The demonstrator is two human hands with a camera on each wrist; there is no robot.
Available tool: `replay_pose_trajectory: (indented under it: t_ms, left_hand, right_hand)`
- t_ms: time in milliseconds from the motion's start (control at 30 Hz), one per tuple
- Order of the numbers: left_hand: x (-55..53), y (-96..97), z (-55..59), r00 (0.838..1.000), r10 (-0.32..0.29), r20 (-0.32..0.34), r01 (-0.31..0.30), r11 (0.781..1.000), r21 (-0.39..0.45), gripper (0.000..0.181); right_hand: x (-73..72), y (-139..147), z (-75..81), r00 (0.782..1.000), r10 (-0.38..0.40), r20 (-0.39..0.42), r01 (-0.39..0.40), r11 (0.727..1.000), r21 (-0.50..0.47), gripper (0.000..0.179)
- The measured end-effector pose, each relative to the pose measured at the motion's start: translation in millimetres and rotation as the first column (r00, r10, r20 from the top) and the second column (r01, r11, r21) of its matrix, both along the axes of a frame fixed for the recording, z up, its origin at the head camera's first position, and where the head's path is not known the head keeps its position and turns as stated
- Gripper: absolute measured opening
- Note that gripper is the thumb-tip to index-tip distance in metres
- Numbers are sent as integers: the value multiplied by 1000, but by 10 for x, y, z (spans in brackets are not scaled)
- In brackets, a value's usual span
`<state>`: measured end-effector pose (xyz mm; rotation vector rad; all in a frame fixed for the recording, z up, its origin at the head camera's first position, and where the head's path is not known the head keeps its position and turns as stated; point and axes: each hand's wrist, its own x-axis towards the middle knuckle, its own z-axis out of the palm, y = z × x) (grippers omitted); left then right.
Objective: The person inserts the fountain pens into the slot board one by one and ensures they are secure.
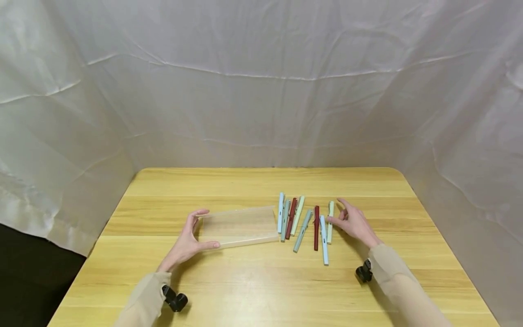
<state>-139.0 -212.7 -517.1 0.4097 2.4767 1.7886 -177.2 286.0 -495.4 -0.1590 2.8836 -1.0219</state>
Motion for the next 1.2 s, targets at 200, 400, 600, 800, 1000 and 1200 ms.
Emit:
replay_pose_trajectory:
  t_ms: [200,400,600,800,1000,1200]
  left_hand:
    - [-20,27,-41,1000,-6,-8,6,1000,8,102]
    - [-42,42,-72,999,-16,-39,15,1000,-21,105]
    - [-44,22,-79,999,-16,-35,15,999,-47,102]
    - [-39,-7,-76,999,-34,-21,33,997,-77,101]
    - [-42,-22,-65,998,-60,-25,57,993,-101,99]
    - [-36,-16,-61,998,-67,-10,65,992,-111,100]
  right_hand:
    - [-55,-20,3,997,-5,73,5,1000,-5,86]
    - [-101,-43,-2,990,-4,144,11,999,-45,85]
    - [-126,-58,11,986,12,166,-3,998,-55,80]
    - [-153,-93,31,978,27,205,-21,999,-31,79]
    - [-162,-103,29,978,28,208,-22,999,-31,77]
    - [-139,-93,11,982,-2,191,15,998,-65,75]
